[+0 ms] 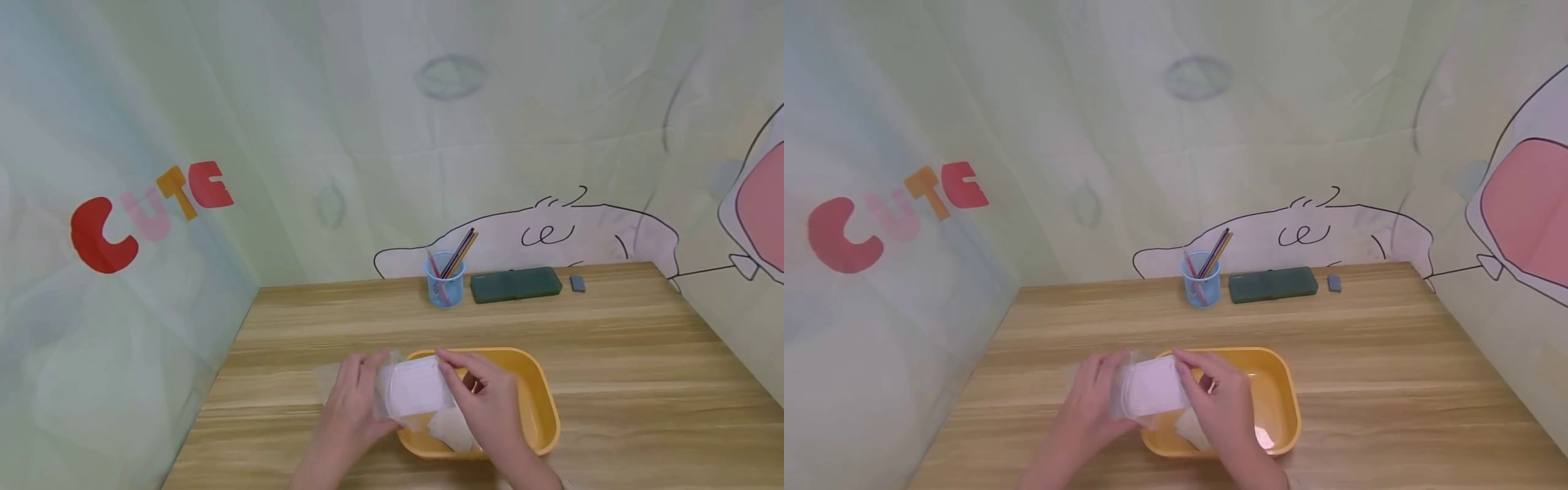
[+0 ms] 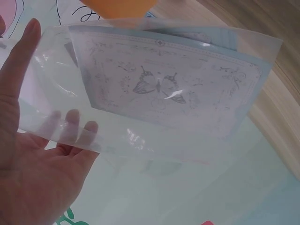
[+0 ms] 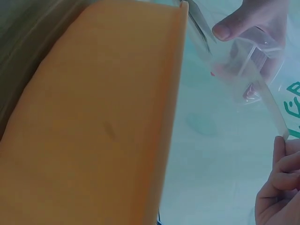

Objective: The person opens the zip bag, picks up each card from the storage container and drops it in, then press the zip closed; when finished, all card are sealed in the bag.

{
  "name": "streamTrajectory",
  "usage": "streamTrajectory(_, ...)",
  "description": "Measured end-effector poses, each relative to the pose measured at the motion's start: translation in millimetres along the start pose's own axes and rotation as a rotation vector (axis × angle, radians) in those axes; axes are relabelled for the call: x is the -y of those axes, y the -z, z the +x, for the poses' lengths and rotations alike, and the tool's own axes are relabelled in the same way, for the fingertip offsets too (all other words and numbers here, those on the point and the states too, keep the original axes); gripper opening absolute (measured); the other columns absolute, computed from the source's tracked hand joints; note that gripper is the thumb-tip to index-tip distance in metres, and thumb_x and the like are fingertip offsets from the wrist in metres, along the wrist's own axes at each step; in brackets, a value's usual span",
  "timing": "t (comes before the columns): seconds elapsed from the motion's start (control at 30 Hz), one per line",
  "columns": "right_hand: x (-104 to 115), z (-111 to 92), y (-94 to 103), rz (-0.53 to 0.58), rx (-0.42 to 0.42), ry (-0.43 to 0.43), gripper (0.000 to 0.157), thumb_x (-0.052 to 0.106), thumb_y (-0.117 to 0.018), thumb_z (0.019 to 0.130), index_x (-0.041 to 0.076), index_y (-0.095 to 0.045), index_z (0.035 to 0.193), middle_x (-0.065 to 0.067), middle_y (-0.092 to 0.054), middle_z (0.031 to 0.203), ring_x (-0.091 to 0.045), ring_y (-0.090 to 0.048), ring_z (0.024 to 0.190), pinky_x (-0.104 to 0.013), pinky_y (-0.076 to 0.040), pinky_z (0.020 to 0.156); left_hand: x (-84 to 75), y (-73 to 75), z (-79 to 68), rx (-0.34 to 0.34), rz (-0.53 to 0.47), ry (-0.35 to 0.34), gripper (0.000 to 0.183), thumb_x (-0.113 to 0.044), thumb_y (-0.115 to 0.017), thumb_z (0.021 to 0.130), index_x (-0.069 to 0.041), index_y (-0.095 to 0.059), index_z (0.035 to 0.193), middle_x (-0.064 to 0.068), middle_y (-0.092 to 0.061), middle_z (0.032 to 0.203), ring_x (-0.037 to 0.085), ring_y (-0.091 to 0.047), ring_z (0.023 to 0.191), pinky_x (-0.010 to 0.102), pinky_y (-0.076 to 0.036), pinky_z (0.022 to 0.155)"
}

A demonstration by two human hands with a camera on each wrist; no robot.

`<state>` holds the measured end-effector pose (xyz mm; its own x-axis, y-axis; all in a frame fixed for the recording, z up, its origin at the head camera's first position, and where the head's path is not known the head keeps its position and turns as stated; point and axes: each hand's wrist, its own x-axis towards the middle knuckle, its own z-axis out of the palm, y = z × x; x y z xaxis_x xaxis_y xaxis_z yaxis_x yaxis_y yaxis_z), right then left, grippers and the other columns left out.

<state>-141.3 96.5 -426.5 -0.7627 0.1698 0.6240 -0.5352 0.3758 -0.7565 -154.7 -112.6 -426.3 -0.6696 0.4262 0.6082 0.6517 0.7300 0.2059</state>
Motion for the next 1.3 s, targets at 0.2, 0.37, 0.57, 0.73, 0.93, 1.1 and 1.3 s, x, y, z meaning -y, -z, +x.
streamTrajectory(0.2, 5.2, -3.2, -5.3, -0.019, 0.028, -0.065, 0.018, 0.013, -0.078, 0.080, 0.025, -0.075, 0.094, 0.015, -0.067, 0.080, -0.005, -0.045, 0.048, -0.018, -0.035, 0.037, -1.0, 0.5, 0.8, -0.014, -0.015, -0.019, 0.109, -0.029, -0.096, 0.039, -0.001, -0.049, 0.132, 0.009, -0.050, 0.107, 0.020, -0.049, 0.098, 0.034, -0.052, 0.087)
streamTrajectory(0.37, 3.8, -10.2, -12.3, -0.024, 0.057, -0.075, 0.014, 0.020, -0.079, 0.079, 0.028, -0.075, 0.090, 0.020, -0.065, 0.077, -0.004, -0.045, 0.049, -0.019, -0.034, 0.037, -2.7, 0.1, 1.8, -0.033, -0.021, -0.045, 0.107, -0.029, -0.096, 0.039, -0.001, -0.050, 0.131, 0.010, -0.051, 0.107, 0.022, -0.050, 0.098, 0.035, -0.053, 0.085)
streamTrajectory(0.57, 5.2, -13.3, -16.3, -0.056, 0.111, -0.069, 0.015, 0.021, -0.079, 0.080, 0.028, -0.076, 0.093, 0.021, -0.064, 0.078, -0.001, -0.044, 0.049, -0.016, -0.034, 0.037, -3.8, -0.6, 1.4, -0.042, -0.023, -0.046, 0.107, -0.027, -0.097, 0.037, -0.002, -0.051, 0.131, 0.009, -0.051, 0.107, 0.020, -0.050, 0.098, 0.035, -0.054, 0.084)
streamTrajectory(0.73, 3.3, -15.6, -18.6, -0.176, 0.160, 0.123, 0.027, 0.014, -0.079, 0.079, 0.023, -0.075, 0.105, 0.018, -0.066, 0.084, 0.005, -0.041, 0.052, -0.008, -0.035, 0.043, -4.1, 0.0, -0.3, -0.023, -0.018, -0.030, 0.108, -0.027, -0.097, 0.037, -0.003, -0.050, 0.132, 0.008, -0.050, 0.108, 0.020, -0.049, 0.099, 0.034, -0.053, 0.085)
streamTrajectory(0.93, 1.7, -18.1, -20.0, -0.246, 0.235, 0.291, 0.037, 0.011, -0.079, 0.079, 0.019, -0.073, 0.114, 0.016, -0.063, 0.081, 0.005, -0.042, 0.056, -0.005, -0.038, 0.050, -3.8, 0.2, -0.4, -0.012, -0.020, -0.030, 0.106, -0.025, -0.097, 0.038, -0.004, -0.051, 0.131, 0.008, -0.050, 0.109, 0.019, -0.049, 0.099, 0.034, -0.053, 0.084)
streamTrajectory(1.1, 4.1, -18.3, -19.0, -0.248, 0.356, 0.296, 0.027, 0.018, -0.073, 0.086, 0.020, -0.073, 0.112, 0.017, -0.063, 0.087, 0.006, -0.041, 0.057, -0.004, -0.037, 0.051, -3.3, -0.8, -0.7, -0.015, -0.029, -0.042, 0.104, -0.025, -0.097, 0.040, -0.002, -0.051, 0.130, 0.007, -0.050, 0.107, 0.019, -0.048, 0.097, 0.033, -0.053, 0.080)
streamTrajectory(1.3, 7.2, -13.7, -8.4, -0.222, 0.345, 0.243, 0.019, 0.016, -0.073, 0.085, 0.025, -0.074, 0.102, 0.018, -0.064, 0.091, 0.008, -0.041, 0.055, -0.005, -0.038, 0.049, 1.0, -1.7, -3.0, -0.022, -0.038, -0.022, 0.104, -0.026, -0.097, 0.040, -0.003, -0.051, 0.130, 0.008, -0.050, 0.108, 0.020, -0.050, 0.098, 0.034, -0.054, 0.081)
